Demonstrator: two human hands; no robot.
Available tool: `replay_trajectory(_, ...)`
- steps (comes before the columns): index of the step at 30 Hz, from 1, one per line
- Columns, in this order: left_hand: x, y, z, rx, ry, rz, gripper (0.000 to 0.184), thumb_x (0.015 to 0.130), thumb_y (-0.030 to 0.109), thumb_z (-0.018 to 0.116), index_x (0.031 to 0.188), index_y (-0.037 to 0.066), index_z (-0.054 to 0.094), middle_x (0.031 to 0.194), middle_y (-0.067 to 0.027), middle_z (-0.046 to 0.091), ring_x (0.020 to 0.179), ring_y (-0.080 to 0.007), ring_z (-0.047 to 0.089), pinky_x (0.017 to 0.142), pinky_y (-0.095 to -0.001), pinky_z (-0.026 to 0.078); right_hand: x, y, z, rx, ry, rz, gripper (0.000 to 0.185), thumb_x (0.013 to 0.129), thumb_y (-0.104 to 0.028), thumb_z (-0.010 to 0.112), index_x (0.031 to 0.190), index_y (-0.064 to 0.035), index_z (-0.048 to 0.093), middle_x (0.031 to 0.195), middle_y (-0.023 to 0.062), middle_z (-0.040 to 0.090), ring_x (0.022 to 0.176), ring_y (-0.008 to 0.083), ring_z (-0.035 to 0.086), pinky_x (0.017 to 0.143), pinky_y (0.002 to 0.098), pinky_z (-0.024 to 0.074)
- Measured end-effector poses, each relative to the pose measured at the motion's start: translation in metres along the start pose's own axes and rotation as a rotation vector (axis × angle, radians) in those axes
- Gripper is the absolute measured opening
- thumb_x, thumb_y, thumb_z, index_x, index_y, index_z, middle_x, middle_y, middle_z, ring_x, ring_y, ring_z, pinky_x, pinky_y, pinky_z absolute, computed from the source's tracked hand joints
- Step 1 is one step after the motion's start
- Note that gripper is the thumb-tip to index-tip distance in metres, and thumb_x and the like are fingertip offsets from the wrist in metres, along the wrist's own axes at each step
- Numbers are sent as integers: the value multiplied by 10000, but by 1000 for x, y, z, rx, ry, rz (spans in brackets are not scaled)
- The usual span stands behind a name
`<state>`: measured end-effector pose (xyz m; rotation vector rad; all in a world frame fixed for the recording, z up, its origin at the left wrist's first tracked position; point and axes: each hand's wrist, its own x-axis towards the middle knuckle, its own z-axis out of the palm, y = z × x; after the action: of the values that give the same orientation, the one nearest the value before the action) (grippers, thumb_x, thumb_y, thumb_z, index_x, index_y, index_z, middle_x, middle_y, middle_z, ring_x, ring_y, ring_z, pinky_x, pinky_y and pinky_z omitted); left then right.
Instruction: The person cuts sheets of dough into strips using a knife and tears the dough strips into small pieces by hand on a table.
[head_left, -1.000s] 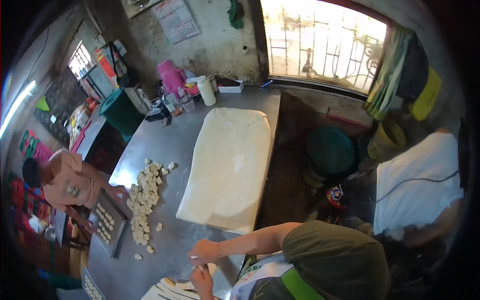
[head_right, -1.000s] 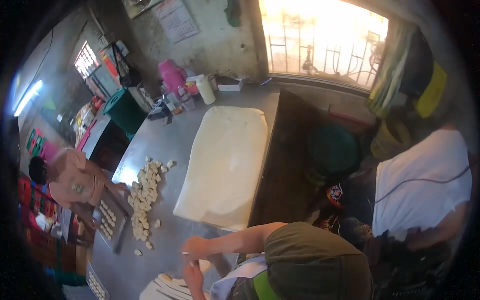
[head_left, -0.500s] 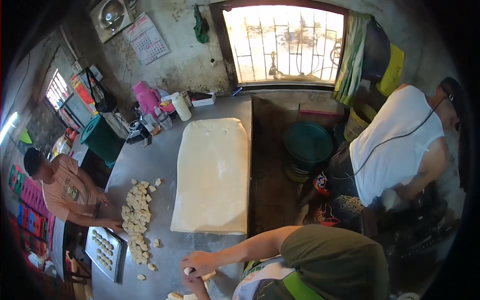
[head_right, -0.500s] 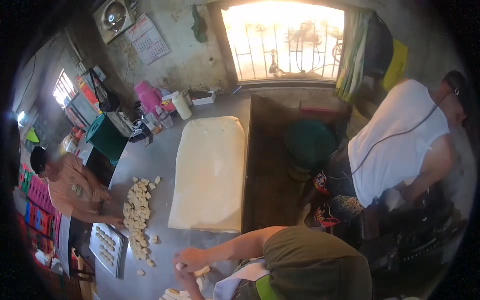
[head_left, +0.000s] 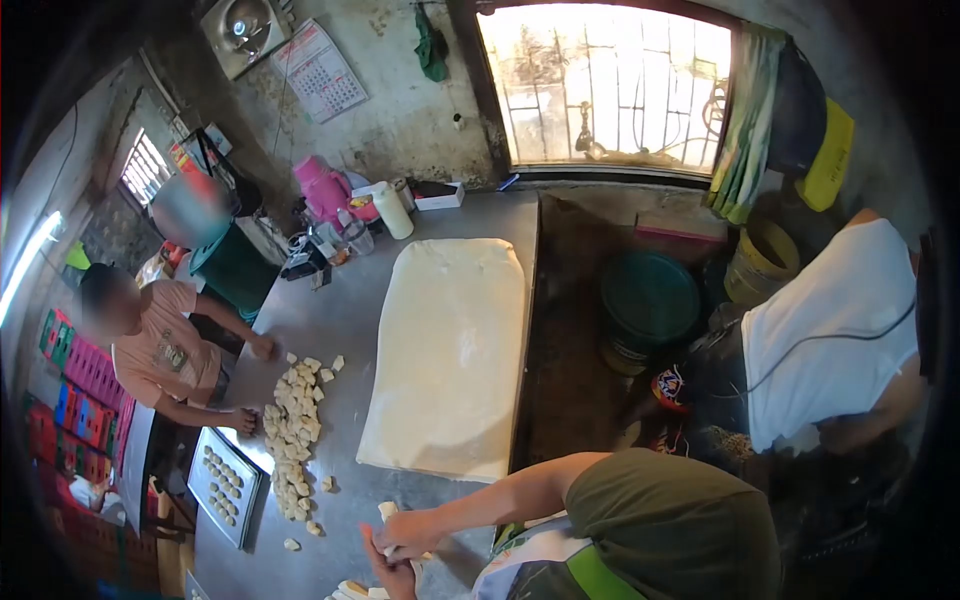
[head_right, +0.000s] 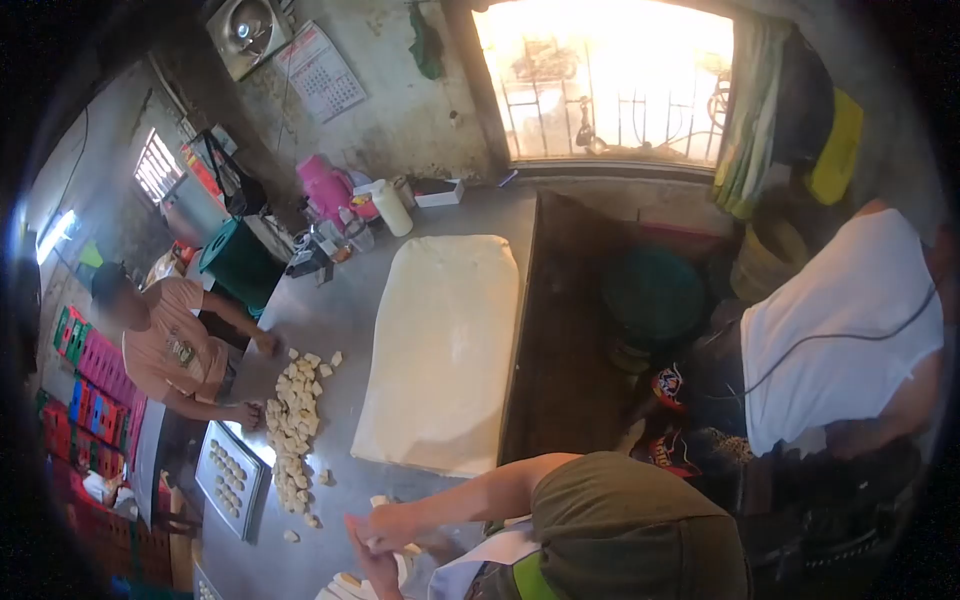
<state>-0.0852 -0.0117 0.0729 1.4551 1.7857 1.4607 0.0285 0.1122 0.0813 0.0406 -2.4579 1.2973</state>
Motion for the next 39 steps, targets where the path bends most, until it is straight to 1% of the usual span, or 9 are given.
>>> replay_trajectory(4,0,-34,14,66,-31,-256,443,821,55,657,1246,-16,554,1064,-88,620,930,-233,600,817,-353,491,1,8,-10,-37,381,-15,325,802,-326,682,936,-37,621,774,186,644,781,383,655,727,471,528)
replay_trajectory(10,-34,-11,11,793,-258,-181,340,946,301,517,1227,203,681,1162,-233,645,1074,-446,592,931,-528,470,-19,14,-65,-167,-199,630,308,847,-307,669,996,-48,593,1017,171,643,971,359,638,781,469,500)
replay_trajectory(13,-12,-19,2,87,85,-468,394,826,90,664,1193,-30,584,1011,-108,642,894,-194,607,786,-342,496,-17,43,-18,-200,14,298,333,846,-330,677,1033,-67,594,1059,158,635,985,356,632,792,462,503)
replay_trajectory(19,2,-9,-2,-118,92,-216,198,903,113,599,1043,-7,671,910,-110,694,807,-189,654,726,-329,508,10,9,2,-26,-98,83,367,844,-366,681,1048,-72,600,1062,161,635,981,347,639,804,445,510)
replay_trajectory(25,-3,-17,-6,468,-147,-344,159,871,144,662,911,6,730,795,-137,715,711,-279,684,693,-367,528,19,12,9,-234,130,560,357,855,-380,672,1028,-74,611,941,165,626,942,332,649,790,425,516)
replay_trajectory(29,-26,-4,-15,65,-159,-175,242,829,91,665,1044,-9,712,829,-151,717,739,-312,689,704,-371,528,8,29,5,-214,-89,907,344,850,-380,679,968,-62,621,825,178,618,870,335,656,766,417,522)
replay_trajectory(32,-18,-46,-21,201,72,-58,295,817,52,648,1103,-9,688,793,-147,702,724,-328,682,706,-375,528,-1,46,33,-399,282,248,331,846,-366,678,908,-44,625,760,187,615,832,335,661,745,414,522)
replay_trajectory(36,2,-69,-26,121,209,100,316,823,28,622,1134,-2,670,745,-133,671,706,-340,665,718,-381,527,24,27,38,-39,-28,46,326,856,-351,675,945,-41,624,814,178,629,845,337,659,752,425,519)
replay_trajectory(39,-9,-60,-24,71,209,11,289,830,26,615,1113,7,673,718,-118,643,694,-343,648,730,-384,524,33,5,32,-35,155,8,336,877,-365,650,970,-43,622,844,177,634,840,342,657,758,434,518)
